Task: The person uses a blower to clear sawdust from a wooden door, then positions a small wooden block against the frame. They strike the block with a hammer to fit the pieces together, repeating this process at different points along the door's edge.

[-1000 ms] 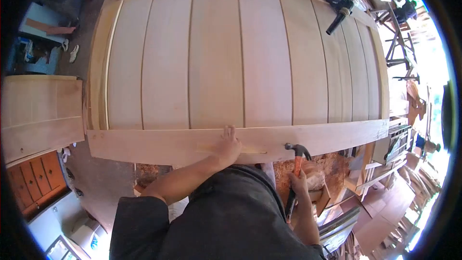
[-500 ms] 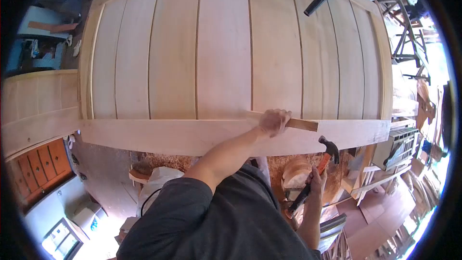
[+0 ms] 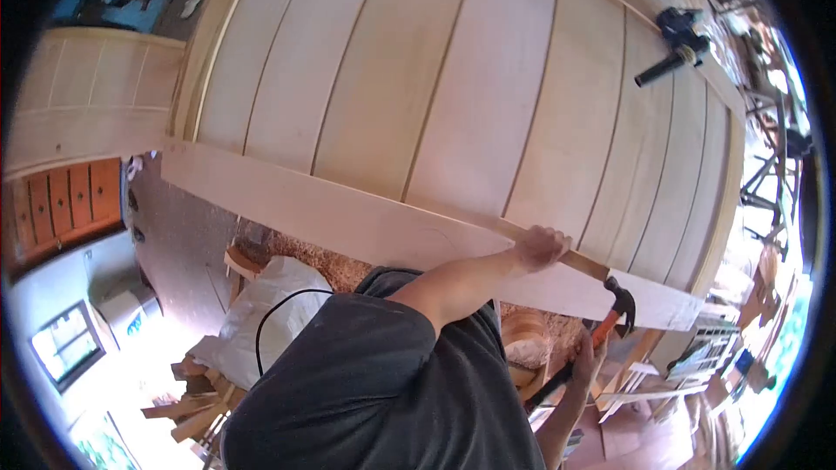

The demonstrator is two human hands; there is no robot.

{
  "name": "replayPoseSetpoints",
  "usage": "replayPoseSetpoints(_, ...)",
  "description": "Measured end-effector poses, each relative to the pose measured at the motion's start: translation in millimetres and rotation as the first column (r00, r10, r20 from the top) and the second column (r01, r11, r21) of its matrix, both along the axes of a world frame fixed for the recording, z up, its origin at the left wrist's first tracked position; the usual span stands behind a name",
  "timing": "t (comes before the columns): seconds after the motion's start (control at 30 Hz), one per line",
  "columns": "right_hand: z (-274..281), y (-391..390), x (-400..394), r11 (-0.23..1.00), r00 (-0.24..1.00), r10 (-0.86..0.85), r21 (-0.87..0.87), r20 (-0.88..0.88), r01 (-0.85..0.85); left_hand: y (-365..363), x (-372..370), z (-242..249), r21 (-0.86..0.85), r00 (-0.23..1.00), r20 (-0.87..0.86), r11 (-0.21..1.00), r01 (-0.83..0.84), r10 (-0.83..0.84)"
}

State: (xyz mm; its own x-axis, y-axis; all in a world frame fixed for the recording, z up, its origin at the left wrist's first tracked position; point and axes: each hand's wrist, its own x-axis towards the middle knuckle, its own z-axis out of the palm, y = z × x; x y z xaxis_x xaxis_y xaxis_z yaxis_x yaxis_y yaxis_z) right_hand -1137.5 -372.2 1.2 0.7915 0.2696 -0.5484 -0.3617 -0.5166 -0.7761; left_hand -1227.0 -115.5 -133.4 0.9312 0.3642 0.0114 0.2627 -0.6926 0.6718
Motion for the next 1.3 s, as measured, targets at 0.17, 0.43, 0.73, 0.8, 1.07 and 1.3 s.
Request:
replayPoseSetpoints(0.17, -20.9, -35.4, 44.3, 0.994, 0.997, -0.062, 0.091, 0.046, 0.058, -2.2, 1.5, -9.7, -0.045, 1.0, 0.006, 0.999, 0.0, 0.0)
replayPoseSetpoints(0.43, 6.3, -2.7, 35.5, 0.999, 0.994, -0.015, -0.046, 0.109, 0.02, -3.1, 4.7, -9.5, -0.044, 1.0, -0.026, 0.999, 0.004, -0.005)
replayPoseSetpoints(0.73, -16.3, -31.9, 52.1, 0.999, 0.988, 0.039, 0.012, 0.149, -0.042, -2.5, 4.6, -10.7, -0.084, 1.0, -0.014, 0.996, 0.01, -0.011)
replayPoseSetpoints(0.8, -21.8, -30.1, 47.4, 0.995, 0.985, 0.095, -0.037, 0.141, -0.09, -3.8, 3.4, -6.8, -0.054, 0.999, -0.054, 0.999, -0.002, -0.001)
replayPoseSetpoints(1.07, -39.1, -71.1, 63.6, 0.996, 0.995, 0.091, -0.017, 0.03, -0.09, -5.0, 2.9, -3.9, -0.099, 0.998, -0.067, 0.995, -0.028, 0.021)
replayPoseSetpoints(1.3, -47.6, -114.6, 43.8, 0.97, 0.988, -0.023, -0.237, 0.155, 0.059, -4.3, 5.6, -3.0, -0.186, 0.999, 0.02, 0.982, -0.023, 0.027)
